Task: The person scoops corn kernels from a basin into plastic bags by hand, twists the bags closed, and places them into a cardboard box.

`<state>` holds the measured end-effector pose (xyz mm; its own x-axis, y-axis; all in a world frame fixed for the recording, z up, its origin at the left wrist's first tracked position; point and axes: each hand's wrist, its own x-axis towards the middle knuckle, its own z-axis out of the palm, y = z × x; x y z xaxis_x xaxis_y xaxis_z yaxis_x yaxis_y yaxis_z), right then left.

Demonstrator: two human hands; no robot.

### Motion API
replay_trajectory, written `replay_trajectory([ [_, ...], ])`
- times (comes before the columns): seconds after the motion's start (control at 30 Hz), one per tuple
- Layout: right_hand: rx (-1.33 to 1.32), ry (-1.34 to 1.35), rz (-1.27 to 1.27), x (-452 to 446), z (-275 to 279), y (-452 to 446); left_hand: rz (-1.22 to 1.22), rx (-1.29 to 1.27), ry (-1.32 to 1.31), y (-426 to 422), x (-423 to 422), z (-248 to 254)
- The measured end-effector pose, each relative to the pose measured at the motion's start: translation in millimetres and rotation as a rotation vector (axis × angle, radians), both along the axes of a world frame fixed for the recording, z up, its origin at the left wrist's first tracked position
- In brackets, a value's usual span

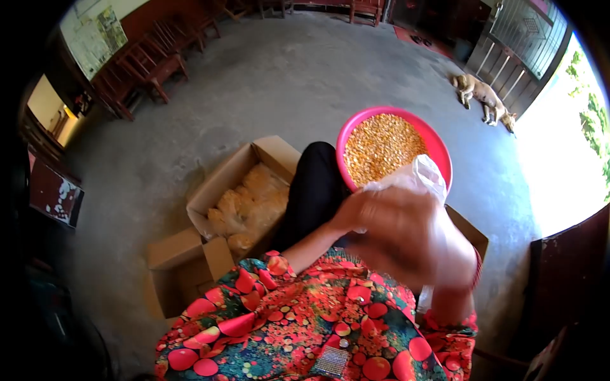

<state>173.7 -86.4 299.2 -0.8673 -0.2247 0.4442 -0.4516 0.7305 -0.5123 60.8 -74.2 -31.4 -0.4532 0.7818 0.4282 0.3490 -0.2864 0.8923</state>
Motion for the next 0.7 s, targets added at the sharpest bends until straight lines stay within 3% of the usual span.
replay_trajectory([
  [0.03, 0.093, 0.155, 0.03, 1, 13, -19, 0.019, 0.014, 0.209, -1, -6, 2],
  [0.13, 0.262, 0.278, 0.044, 17, 56, -75, 0.056, -0.045, 0.103, -9, 2, 22],
  [0.2, 0.173, 0.45, -0.151, 28, 58, -101, 0.052, -0.048, 0.104, -10, 2, 24],
  [0.27, 0.177, 0.464, -0.175, 27, 61, -102, 0.034, -0.104, 0.067, -13, 3, 30],
  [0.37, 0.273, 0.759, -0.137, 22, 56, -93, 0.056, -0.086, 0.096, -13, 4, 28],
  [0.43, 0.36, 0.387, -0.136, 39, 84, -94, 0.045, -0.1, 0.067, -14, 3, 32],
  [0.53, 0.413, 0.561, -0.086, 40, 58, -84, 0.031, -0.109, 0.047, -15, 3, 33],
  [0.63, 0.363, 0.454, -0.177, 56, 79, -86, 0.04, -0.104, 0.063, -14, 4, 31],
  [0.7, 0.598, 0.153, -0.087, 59, 106, -91, 0.036, -0.133, 0.058, -14, 3, 30],
])
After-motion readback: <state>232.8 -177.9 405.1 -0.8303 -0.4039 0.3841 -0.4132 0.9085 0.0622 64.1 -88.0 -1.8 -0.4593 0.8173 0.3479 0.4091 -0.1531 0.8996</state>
